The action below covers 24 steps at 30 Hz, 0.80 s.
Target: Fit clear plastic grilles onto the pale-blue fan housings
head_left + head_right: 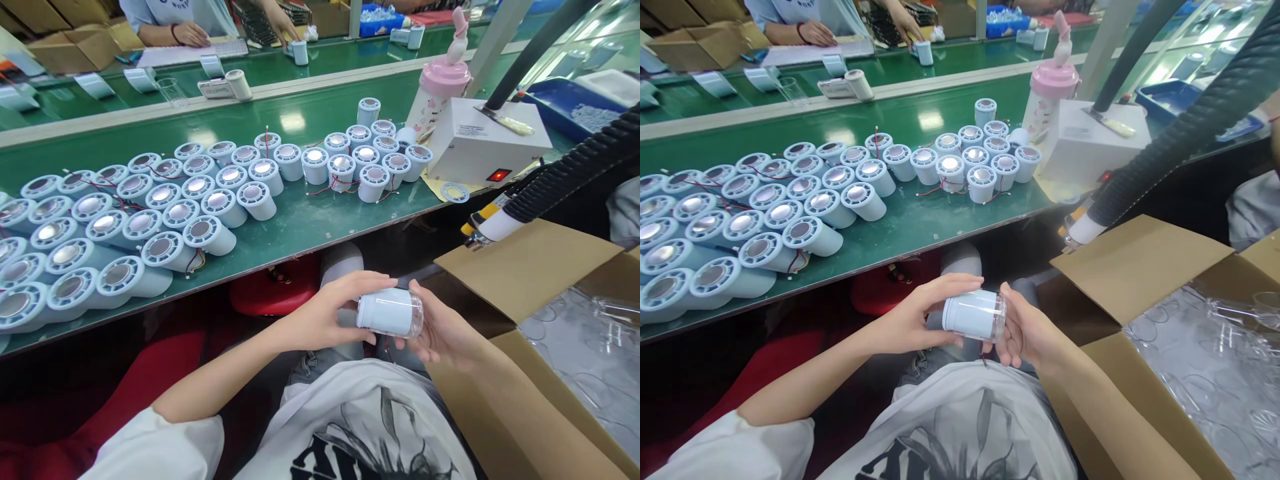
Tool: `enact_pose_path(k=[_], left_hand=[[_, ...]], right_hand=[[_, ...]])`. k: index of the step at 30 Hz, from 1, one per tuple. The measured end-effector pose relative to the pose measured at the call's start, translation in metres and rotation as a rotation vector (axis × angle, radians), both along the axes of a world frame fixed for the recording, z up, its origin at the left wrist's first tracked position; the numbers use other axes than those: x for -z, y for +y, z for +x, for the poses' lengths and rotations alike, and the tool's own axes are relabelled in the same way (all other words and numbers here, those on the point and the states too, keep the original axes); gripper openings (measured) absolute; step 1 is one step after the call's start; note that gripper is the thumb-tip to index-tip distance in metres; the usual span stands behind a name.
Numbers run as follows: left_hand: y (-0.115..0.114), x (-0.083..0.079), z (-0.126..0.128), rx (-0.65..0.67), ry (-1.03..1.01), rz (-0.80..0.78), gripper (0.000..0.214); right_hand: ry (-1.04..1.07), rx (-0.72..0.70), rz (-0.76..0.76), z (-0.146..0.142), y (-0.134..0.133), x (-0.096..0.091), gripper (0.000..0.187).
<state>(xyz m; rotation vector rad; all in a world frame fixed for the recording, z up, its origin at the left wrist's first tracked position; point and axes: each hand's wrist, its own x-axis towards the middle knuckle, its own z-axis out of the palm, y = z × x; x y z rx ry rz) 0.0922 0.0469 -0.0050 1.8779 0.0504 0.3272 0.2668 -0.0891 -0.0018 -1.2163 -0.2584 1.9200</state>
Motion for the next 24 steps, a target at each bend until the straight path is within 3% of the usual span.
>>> enact_pose_path(k=[2,4,8,10,12,14,17,19,24], left_hand=[[-0.004,-0.003,-0.001,-0.01,0.041,-0.024,0.066],[-0.007,-0.007,-0.002,-0.032,0.101,-0.068,0.064],[-0.009,-0.013,-0.004,-0.08,0.223,-0.219,0.068],[-0.008,-0.015,-0.004,-0.057,0.275,-0.281,0.069],[-0.006,-0.016,-0.003,-0.029,0.305,-0.307,0.071],[-0.006,-0.016,-0.002,-0.012,0.286,-0.296,0.075],[-0.006,-0.016,-0.002,0.011,0.196,-0.269,0.076],[-0.007,-0.015,-0.002,0.035,0.185,-0.305,0.073],[-0.005,-0.008,-0.003,0.097,0.24,-0.498,0.077]], right_hand=[[-0.027,-0.044,0.014,0.0,-0.002,0.003,0.072],[-0.156,-0.04,0.132,0.0,-0.007,0.009,0.073],[-0.759,0.098,0.682,0.003,-0.02,0.021,0.072],[-1.073,0.069,0.973,0.006,-0.025,0.024,0.065],[-1.205,-0.001,1.086,0.008,-0.029,0.023,0.056],[-1.083,-0.015,0.964,0.009,-0.03,0.021,0.053],[-0.684,0.073,0.714,0.007,-0.031,0.017,0.049],[-0.534,0.111,0.633,0.007,-0.031,0.014,0.045],[-0.564,0.104,0.517,0.007,-0.03,0.016,0.051]])
